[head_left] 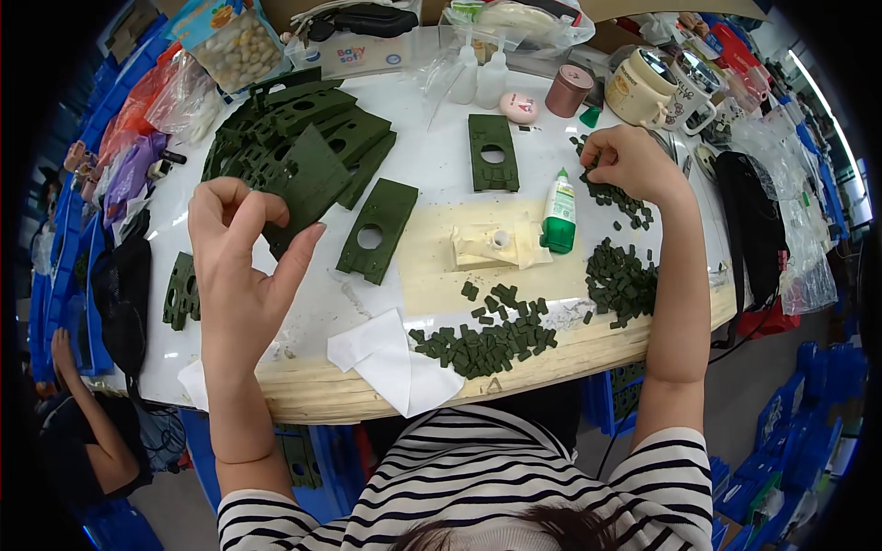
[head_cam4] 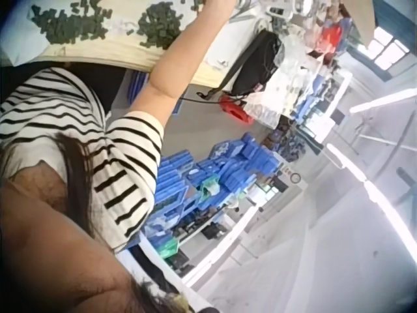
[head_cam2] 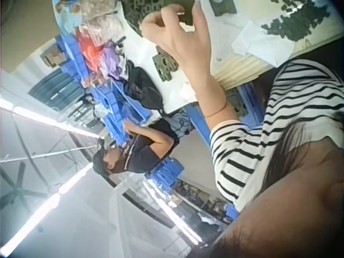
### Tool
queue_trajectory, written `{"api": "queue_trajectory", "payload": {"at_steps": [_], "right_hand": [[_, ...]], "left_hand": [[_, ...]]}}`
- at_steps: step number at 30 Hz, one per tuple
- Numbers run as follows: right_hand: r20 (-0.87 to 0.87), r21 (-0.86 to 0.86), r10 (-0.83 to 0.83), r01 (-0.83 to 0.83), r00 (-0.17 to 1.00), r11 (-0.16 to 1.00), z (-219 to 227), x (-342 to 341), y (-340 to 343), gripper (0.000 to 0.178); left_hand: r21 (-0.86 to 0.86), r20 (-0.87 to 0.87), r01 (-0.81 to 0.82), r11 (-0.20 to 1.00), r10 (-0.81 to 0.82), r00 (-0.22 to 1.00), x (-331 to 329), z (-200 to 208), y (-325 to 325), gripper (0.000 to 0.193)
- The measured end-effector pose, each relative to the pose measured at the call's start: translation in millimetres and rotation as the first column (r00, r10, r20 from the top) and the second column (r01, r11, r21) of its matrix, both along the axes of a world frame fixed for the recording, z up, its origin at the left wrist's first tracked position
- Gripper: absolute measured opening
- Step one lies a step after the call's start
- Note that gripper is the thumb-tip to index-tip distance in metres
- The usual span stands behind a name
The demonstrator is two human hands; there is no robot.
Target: Assembling small plastic components onto toy tank chassis at a workbench.
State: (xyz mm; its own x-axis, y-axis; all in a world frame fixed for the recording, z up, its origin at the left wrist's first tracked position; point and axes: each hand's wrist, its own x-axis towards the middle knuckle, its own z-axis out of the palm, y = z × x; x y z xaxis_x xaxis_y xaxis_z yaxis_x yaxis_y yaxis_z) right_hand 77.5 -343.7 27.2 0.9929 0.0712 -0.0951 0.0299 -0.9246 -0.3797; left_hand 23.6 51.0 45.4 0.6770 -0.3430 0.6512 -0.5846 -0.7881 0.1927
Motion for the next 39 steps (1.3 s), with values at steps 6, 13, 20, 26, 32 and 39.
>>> {"api": "queue_trajectory", "payload": {"at_steps": [6, 13, 20, 26, 32, 39], "right_hand": [[-0.074, 0.043, 0.016, -0.012, 0.997, 0.999, -5.2, 7.7, -14.4, 0.014], [-0.011, 0.017, -0.032, 0.032, 0.999, 0.999, -6.0, 9.5, -17.2, 0.012], [0.336, 0.395, -0.100, -0.044, 0.937, 0.918, 16.6, -7.4, 13.9, 0.014], [0.274, 0.817, 0.124, -0.298, 0.954, 0.494, 25.8, -41.6, 69.9, 0.014], [0.167, 0.927, 0.277, -0.247, 0.946, 0.283, 20.2, -56.9, 99.7, 0.017], [0.052, 0.967, 0.255, -0.113, 0.965, 0.229, 20.6, -65.6, 110.2, 0.021]], "left_hand": [[-0.148, -0.081, 0.258, 0.955, -0.271, 0.959, 5.1, -9.0, -4.7, 0.032], [-0.261, -0.081, 0.327, 0.908, -0.358, 0.930, 5.9, -21.7, -16.9, 0.065], [-0.283, -0.133, 0.300, 0.911, -0.346, 0.929, 0.9, -19.5, -19.0, 0.059], [-0.248, -0.101, 0.333, 0.910, -0.366, 0.925, 1.4, -21.9, -21.4, 0.054], [-0.273, -0.138, 0.320, 0.907, -0.366, 0.920, 0.0, -23.4, -22.4, 0.057], [-0.312, -0.100, 0.334, 0.890, -0.380, 0.920, 4.7, -27.9, -20.3, 0.073]]}}
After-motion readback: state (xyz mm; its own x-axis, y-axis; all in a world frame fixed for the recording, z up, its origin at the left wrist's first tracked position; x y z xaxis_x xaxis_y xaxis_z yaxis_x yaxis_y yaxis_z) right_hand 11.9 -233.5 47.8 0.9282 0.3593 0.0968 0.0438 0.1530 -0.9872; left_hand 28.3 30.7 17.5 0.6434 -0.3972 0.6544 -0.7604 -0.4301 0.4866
